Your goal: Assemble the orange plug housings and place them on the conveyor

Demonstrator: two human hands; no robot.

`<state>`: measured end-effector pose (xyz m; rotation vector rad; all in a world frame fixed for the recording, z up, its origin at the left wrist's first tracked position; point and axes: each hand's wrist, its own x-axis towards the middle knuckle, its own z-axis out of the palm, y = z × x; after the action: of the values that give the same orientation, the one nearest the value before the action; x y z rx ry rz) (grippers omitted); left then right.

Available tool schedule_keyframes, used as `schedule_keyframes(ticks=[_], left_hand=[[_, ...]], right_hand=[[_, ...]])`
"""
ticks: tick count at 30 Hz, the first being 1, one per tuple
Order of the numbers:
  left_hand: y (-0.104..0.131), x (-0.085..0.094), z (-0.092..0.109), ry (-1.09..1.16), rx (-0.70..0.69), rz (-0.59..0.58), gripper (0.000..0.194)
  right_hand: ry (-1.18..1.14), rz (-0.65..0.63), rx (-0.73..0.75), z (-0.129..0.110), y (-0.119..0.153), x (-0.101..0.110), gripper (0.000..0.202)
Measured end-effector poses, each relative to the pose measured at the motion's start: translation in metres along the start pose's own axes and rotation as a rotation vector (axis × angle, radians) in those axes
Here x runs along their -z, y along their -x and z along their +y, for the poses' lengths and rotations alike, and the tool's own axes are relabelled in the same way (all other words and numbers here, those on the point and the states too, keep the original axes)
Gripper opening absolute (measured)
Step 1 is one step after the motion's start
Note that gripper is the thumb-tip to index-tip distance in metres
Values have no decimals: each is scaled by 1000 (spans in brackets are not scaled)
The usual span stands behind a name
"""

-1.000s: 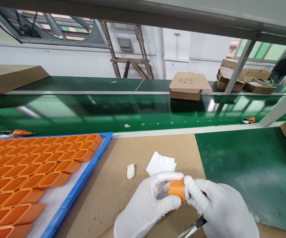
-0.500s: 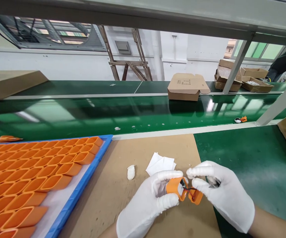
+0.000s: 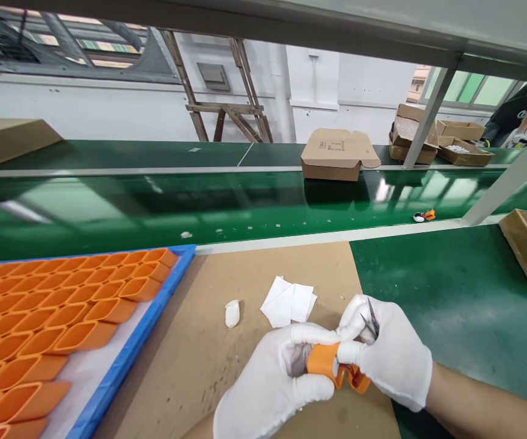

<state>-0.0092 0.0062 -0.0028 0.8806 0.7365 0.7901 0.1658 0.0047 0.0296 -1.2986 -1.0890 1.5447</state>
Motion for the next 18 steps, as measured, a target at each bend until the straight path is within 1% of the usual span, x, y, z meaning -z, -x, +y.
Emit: schedule_keyframes(ticks=[3,6,8,10,12,14,16,18], left_hand=[[-4,2,-2,-38,8,-2,37],[-10,5,-1,-44,-28,-45,37],[-12,8,-1,-19,-75,-59,38],[-13,10,0,1,-117,-47,39],[-12,11,2,-9,-141,-14,37],[-11,11,4,-22,-163,34,35],[-9,11,6,-24,-187,84,34],[-8,9,7,-14,-213,113,34]], right_hand=[[7,-22,5,6,-6,5,18],[2,-51,-17,7,-11,9,19],[18,-67,20,2,-10,10,19],[81,-79,83,-3,-7,10,19],[215,-90,165,-7,-2,10,20],[387,-85,280,-5,2,10,19],[577,-18,435,0,5,9,18],[772,91,594,6,7,7,19]])
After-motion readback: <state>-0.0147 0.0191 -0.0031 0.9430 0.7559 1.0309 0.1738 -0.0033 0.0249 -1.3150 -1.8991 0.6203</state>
